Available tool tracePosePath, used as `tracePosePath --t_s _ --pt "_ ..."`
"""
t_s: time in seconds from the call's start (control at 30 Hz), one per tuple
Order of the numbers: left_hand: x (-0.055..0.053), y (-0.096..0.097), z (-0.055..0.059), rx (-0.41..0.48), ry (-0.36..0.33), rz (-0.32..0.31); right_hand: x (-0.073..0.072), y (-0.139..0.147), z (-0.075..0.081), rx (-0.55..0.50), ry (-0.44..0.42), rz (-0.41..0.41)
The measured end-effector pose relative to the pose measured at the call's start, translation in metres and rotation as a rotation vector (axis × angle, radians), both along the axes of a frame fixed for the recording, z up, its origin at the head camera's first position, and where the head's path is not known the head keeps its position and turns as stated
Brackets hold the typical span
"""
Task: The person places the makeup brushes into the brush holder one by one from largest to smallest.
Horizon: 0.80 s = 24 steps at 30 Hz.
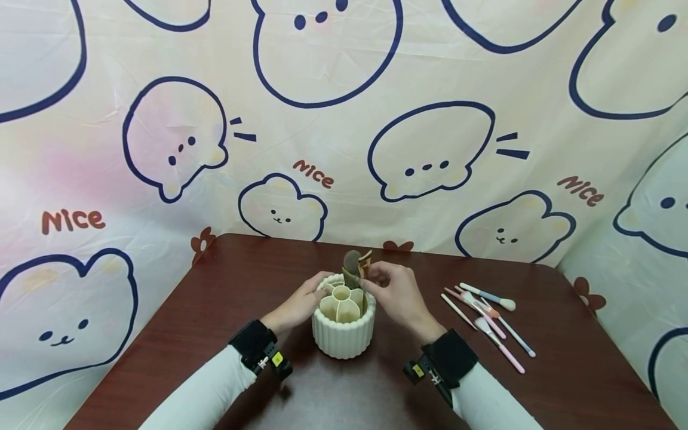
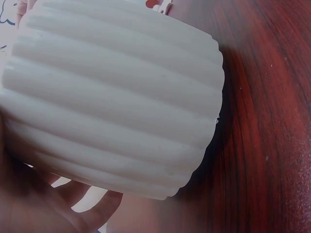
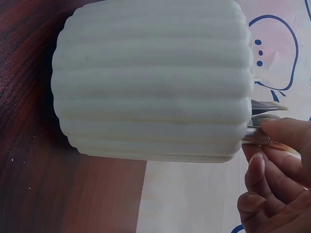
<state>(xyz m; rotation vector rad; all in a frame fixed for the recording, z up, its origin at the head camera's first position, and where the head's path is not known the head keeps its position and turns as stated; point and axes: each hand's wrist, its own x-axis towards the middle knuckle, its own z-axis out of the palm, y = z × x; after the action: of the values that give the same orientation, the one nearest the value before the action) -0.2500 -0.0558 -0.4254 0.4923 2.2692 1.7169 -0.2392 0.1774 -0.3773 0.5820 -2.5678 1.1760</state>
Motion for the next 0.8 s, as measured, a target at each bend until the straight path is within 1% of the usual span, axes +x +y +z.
tracePosePath --t_s 0.27,0.57,0.8 --pt "-0.0008 0.0009 0.0008 -0.009 -0.012 0.007 -0.0026 0.0026 -0.0049 -0.012 -0.039 0.043" --pt "-0.0021 -0.0001 0.0025 -0.008 0.007 -0.008 -0.0041 0.0069 -0.0085 -0.013 -0.069 0.096" --pt "0.0004 -0.0001 0.0015 -0.021 -0.016 -0.001 -0.0020 0.0096 -0.0098 0.000 -0.080 0.094"
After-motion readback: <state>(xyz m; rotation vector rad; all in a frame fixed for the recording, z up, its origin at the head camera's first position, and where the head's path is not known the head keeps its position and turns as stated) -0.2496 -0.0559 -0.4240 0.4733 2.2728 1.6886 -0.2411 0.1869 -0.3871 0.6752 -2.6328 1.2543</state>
